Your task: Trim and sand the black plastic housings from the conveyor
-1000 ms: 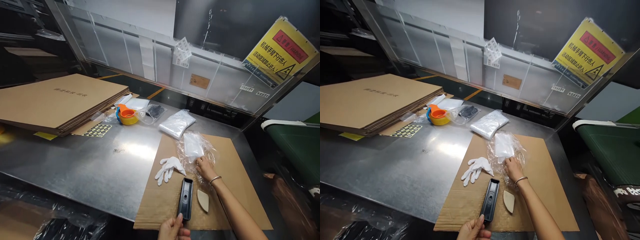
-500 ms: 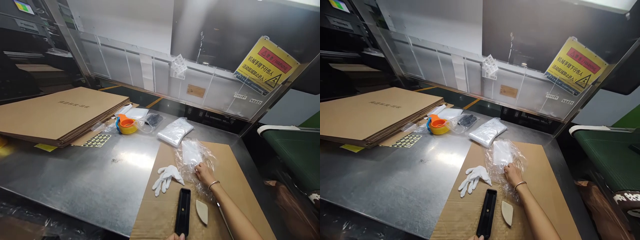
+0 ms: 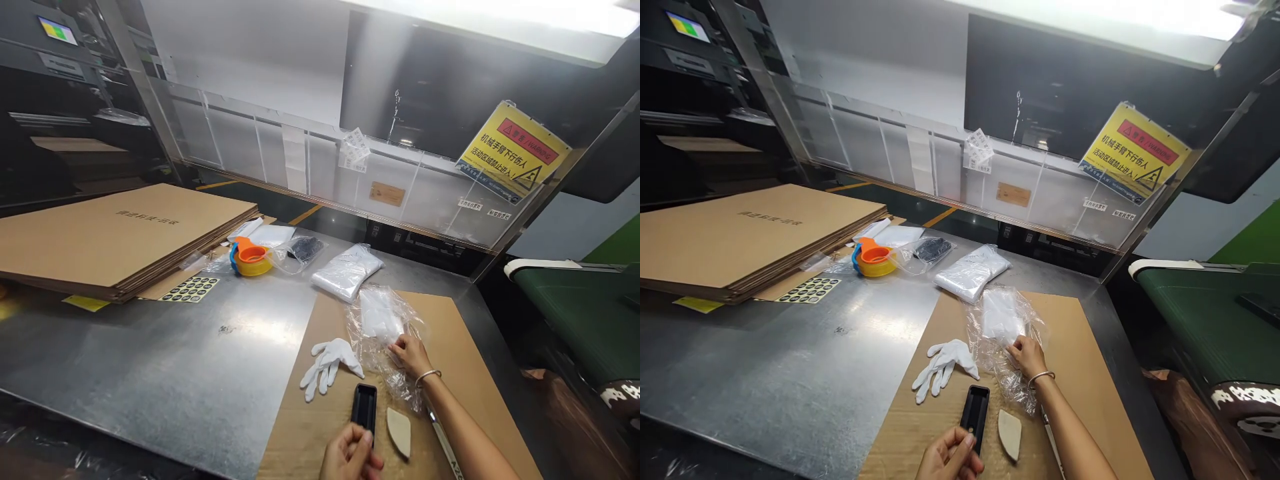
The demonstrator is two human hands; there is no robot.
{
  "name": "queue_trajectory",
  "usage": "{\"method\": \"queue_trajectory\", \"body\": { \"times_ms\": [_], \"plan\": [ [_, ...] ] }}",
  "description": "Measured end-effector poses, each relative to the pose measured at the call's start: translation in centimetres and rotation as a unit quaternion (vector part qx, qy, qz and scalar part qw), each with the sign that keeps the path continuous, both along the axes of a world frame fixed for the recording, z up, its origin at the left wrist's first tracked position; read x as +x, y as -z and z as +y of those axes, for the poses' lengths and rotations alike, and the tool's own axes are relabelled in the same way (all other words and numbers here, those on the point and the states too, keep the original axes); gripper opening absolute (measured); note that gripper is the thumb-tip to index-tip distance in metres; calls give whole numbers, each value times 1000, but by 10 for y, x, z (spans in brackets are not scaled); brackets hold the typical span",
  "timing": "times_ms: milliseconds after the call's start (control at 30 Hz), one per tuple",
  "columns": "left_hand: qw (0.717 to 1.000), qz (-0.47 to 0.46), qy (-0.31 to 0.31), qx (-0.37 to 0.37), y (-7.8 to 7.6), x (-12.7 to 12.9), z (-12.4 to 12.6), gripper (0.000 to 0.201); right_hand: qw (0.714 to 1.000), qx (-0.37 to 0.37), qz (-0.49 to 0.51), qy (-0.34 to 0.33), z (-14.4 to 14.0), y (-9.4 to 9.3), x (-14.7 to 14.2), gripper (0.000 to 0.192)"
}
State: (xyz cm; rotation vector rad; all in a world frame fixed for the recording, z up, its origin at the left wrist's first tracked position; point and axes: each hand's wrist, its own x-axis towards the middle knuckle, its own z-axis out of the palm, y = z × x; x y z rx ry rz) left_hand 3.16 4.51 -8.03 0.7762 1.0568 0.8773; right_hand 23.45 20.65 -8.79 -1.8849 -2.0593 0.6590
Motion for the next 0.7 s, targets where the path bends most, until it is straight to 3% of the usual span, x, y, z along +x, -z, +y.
{"method": "queue_trajectory", "body": {
  "times_ms": [67,100,133,233,333,433,500,700],
  "plan": [
    [979,116,47,164,-25,6,20,40,999,-24,34,-19,1,1,0,27],
    [935,213,80,273,-36,10,32,36,998,-38,50,-32,1,1,0,27],
    [865,330,103,364,-45,15,46,36,996,-52,66,-44,2,1,0,27],
    [806,404,137,410,-53,33,85,44,989,-89,101,-62,2,0,4,28],
    [771,457,172,410,-39,48,108,49,986,-101,128,-44,4,-1,10,28],
    [754,480,187,407,-26,52,112,32,985,-86,150,-6,6,-3,16,28],
    [756,480,175,408,-25,50,109,23,984,-69,160,20,6,-6,19,29],
    [808,422,70,405,-42,50,105,33,982,-18,178,61,-5,-19,14,27]
  ]
}}
